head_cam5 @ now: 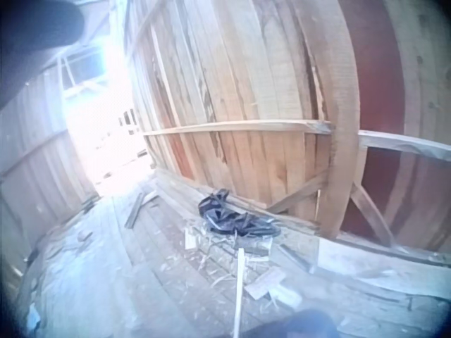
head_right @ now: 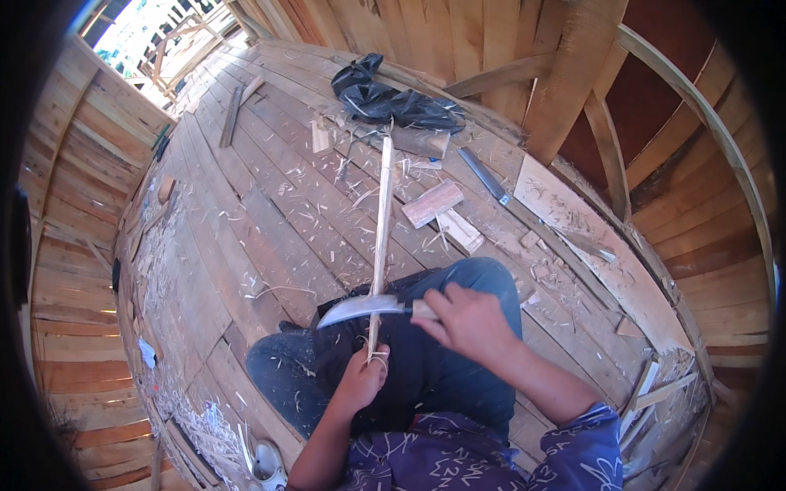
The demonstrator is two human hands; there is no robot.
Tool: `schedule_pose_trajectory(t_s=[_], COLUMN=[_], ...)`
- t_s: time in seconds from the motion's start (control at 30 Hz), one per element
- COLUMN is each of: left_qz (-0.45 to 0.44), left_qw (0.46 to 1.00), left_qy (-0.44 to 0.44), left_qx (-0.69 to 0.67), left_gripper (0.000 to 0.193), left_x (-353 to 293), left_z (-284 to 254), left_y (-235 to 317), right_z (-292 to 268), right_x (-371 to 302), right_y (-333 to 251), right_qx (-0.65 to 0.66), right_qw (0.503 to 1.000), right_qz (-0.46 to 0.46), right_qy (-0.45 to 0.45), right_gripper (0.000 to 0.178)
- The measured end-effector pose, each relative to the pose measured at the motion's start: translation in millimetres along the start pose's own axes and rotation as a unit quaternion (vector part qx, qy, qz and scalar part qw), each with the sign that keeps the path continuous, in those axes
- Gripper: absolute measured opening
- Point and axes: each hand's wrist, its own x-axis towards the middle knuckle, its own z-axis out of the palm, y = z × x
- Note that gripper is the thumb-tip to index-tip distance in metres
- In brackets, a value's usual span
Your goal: The person shaves a piece of wood using a small curved blade held in one hand.
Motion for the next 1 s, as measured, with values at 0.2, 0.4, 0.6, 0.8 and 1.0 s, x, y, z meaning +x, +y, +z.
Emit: schedule_pose_trajectory(t_s=[0.2,0.4,0.6,0.8,1.0], left_qz=[0.066,0.021,0.036,0.013,-0.013], left_qw=[0.991,0.995,0.993,0.999,1.0], left_qy=[0.076,0.028,0.047,0.011,-0.025], left_qx=[0.092,0.097,0.101,0.031,0.011], left_gripper=[0.021,0.02,0.011,0.009,0.012], left_x=[-21.9,-3.8,-8.4,-11.8,-20.7], left_z=[16.6,14.4,11.4,1.7,-6.3], left_y=[10.5,7.8,30.6,12.0,6.2], right_z=[-18.3,-4.3,-20.1,-12.0,-16.5], right_x=[12.0,-13.3,11.3,-2.5,-4.8], right_y=[44.3,19.8,59.2,34.7,35.1], right_qx=[0.062,0.048,0.045,-0.017,0.047], right_qw=[0.979,0.998,0.973,0.998,0.992], right_qz=[0.16,0.005,0.155,0.034,0.075], right_qy=[0.112,-0.038,0.164,0.041,0.092], right_gripper=[0.031,0.036,0.037,0.038,0.036])
